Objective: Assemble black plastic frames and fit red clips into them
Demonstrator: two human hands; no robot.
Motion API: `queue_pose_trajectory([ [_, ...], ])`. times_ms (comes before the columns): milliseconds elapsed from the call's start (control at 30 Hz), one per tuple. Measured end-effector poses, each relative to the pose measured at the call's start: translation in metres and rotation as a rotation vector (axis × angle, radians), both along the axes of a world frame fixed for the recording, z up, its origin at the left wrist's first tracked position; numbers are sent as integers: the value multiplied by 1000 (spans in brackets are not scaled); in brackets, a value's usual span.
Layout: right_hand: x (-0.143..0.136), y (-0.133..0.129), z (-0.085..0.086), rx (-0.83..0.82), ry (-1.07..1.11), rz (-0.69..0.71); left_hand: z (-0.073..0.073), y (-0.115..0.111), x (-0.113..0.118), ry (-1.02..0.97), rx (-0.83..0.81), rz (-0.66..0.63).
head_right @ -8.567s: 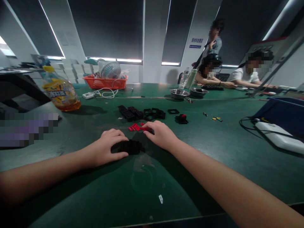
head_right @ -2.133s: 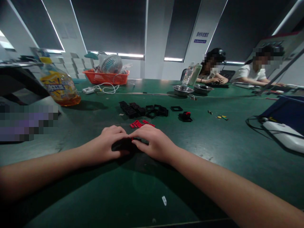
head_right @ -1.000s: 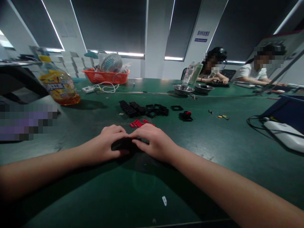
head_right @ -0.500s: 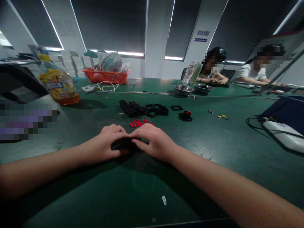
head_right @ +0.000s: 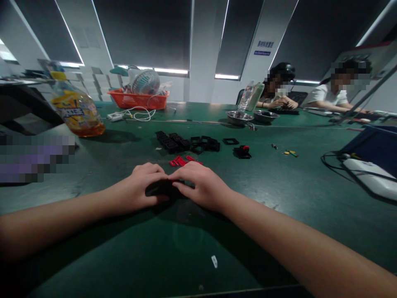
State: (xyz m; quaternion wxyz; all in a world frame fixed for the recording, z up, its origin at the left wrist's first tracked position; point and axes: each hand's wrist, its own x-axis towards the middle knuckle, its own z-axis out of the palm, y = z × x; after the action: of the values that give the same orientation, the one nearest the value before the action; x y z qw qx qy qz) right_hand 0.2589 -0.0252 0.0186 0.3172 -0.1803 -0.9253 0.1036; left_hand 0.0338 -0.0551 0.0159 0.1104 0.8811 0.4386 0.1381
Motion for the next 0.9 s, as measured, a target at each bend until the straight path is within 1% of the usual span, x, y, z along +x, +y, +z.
queue_pose_trajectory([
  [167, 0, -1, 0, -11, -8, -13, -1, 1, 0, -10, 12, 0],
  [433, 1, 1, 0, 4, -11, 9, 1, 0, 1, -2, -2, 2],
  [733, 1, 0, 0, -14, -15, -6, -2, 1, -1, -30, 12, -10],
  [900, 0, 1, 0, -1, -18, 0, -1, 0, 0, -16, 8, -4],
])
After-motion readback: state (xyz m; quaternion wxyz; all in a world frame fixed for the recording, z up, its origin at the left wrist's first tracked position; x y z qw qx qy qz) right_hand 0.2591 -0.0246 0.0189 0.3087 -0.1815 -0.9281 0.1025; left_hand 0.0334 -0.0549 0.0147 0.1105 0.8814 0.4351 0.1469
